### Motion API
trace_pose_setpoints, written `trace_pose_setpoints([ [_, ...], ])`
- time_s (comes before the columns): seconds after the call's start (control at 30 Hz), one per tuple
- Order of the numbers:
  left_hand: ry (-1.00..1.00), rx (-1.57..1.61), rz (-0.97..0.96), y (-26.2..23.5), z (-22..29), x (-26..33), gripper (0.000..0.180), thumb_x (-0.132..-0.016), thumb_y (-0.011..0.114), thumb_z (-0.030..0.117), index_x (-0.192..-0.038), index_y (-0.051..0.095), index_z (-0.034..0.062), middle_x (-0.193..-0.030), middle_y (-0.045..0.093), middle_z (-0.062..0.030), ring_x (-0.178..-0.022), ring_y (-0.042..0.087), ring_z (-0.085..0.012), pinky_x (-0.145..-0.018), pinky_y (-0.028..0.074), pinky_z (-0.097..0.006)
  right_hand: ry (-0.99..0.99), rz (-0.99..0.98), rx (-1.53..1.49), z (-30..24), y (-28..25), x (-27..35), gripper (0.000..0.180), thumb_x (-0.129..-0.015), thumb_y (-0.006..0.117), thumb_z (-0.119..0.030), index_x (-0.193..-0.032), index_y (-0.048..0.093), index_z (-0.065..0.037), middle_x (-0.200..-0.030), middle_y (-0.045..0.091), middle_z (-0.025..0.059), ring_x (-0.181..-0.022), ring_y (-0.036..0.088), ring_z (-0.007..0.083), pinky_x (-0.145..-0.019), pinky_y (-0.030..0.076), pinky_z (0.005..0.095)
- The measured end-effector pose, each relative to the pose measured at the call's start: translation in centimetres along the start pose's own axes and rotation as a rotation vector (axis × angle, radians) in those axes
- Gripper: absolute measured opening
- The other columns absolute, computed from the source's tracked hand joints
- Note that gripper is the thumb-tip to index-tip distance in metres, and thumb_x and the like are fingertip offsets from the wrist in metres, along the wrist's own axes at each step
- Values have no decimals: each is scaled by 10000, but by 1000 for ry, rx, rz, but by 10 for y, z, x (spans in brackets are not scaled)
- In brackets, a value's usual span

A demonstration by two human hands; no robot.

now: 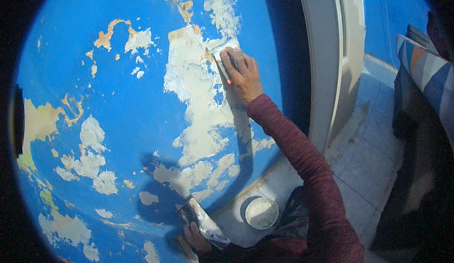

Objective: The person applies white plaster to a blue wall using a putty knife and a hawk. They repeatedly scoop plaster from the hawk and spread it onto the wall, covering patches of peeling paint.

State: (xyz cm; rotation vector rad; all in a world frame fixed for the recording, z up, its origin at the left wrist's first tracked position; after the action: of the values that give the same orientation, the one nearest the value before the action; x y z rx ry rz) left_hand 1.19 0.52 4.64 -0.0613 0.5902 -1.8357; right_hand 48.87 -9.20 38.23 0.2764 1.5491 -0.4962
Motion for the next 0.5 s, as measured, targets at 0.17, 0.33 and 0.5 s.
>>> trace_pose_setpoints([
  [0.17, 15, 327, 0, 3, 67, -10, 342, -952, 571, 335, -1021, 554, 0, -966, 572, -191, -773, 553, -333, -747, 466, -404, -14, -97, 56, 19, -18, 19, 676, -815, 588, -37, -1460, 432, -167, -1389, 482, 89, -1269, 470, 299, -1028, 402, 432],
  [0.33, 43, 495, 50, 0, 62, -7, 279, -957, 539, 269, -902, 534, -3, -886, 548, -177, -735, 537, -291, -713, 453, -354, 147, 27, -73, 9, -40, -3, 601, -778, 609, 22, -1359, 510, -94, -1221, 561, 110, -1122, 535, 312, -925, 451, 423],
  [0.5, 315, -128, 69, -16, 52, 0, 270, -939, 571, 255, -929, 531, -12, -877, 537, -187, -748, 548, -313, -658, 448, -392, 242, 66, -127, -18, -32, -42, 577, -753, 612, 37, -1314, 530, -63, -1224, 568, 128, -1102, 533, 333, -929, 462, 423],
])
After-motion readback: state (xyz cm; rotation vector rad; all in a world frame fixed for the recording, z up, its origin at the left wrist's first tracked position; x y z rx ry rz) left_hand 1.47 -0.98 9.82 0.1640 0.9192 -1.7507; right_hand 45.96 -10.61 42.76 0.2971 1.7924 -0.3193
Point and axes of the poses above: each hand's wrist, its own x-axis away from the middle knuckle, its own y-axis out of the palm, z = x × y, the point moved 3 cm from there along -x, towards the middle knuckle
